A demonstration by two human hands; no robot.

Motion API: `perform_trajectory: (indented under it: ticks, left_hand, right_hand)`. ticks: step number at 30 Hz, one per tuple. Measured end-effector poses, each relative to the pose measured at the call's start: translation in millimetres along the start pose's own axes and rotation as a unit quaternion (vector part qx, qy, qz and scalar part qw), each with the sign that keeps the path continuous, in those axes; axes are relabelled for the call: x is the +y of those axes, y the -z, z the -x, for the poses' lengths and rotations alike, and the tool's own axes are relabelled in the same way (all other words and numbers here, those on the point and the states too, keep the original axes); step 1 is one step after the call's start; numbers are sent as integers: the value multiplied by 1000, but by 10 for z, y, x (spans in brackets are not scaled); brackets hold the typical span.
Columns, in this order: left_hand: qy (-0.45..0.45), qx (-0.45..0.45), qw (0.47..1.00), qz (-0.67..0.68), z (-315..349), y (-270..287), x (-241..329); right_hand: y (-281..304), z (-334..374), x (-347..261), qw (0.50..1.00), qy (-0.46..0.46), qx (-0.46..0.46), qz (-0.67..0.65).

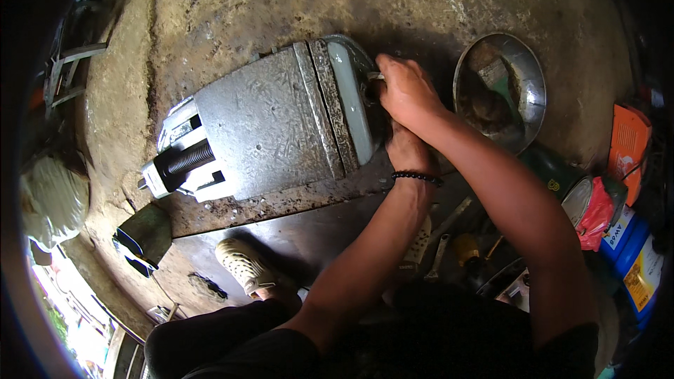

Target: The person sits on the floor and uses a cloth to wipe and clean the surfaces of a bench vise. They repeatedly rub the vise jaws and body, occasionally adjusting the cloth and repositioning the vise to access different areas.

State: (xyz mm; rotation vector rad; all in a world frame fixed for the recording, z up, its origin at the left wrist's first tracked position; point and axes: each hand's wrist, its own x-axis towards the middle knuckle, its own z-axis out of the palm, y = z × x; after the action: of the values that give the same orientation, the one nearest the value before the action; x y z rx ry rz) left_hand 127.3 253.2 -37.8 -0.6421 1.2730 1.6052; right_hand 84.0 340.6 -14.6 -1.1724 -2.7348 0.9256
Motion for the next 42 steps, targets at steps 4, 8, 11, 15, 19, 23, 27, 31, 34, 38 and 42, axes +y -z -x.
perform_trajectory:
  ticks: [4, 8, 11, 15, 19, 23, 27, 31, 34, 38, 42]
  left_hand:
    - [73, -34, 991, 111, 84, -129, -2]
    - [26, -39, 988, 144, 294, -229, -41]
    - [46, -60, 991, 113, 422, -174, -30]
    - [14, -72, 996, 56, 528, -53, -50]
    - [-113, -86, 989, -46, 563, 22, -120]
    - [-110, -95, 989, -34, 537, 99, -127]
    - [-125, -79, 989, 8, 476, 120, -61]
    - [-131, -63, 989, 17, 437, 111, -1]
    - [-146, -61, 987, 17, 424, 128, 23]
    - [-122, -49, 991, -11, 383, 180, 41]
    - [-113, -45, 993, 9, 352, 198, 28]
  right_hand:
    - [164, 71, 100, 997, -59, -22, 49]
    - [313, 230, 223, 999, -16, 31, 23]
    - [369, 283, 283, 997, -74, -14, -31]
    - [427, 370, 322, 981, -167, -51, -86]
    - [471, 458, 321, 971, -208, -104, -61]
    - [407, 404, 254, 982, -134, -123, -51]
    - [280, 289, 135, 979, -113, -140, -93]
    - [204, 215, 45, 986, -77, -127, -82]
    - [151, 191, -6, 991, -49, -116, -43]
    - [80, 175, -34, 994, -39, -105, 10]
    - [26, 149, -24, 987, -81, -136, 10]
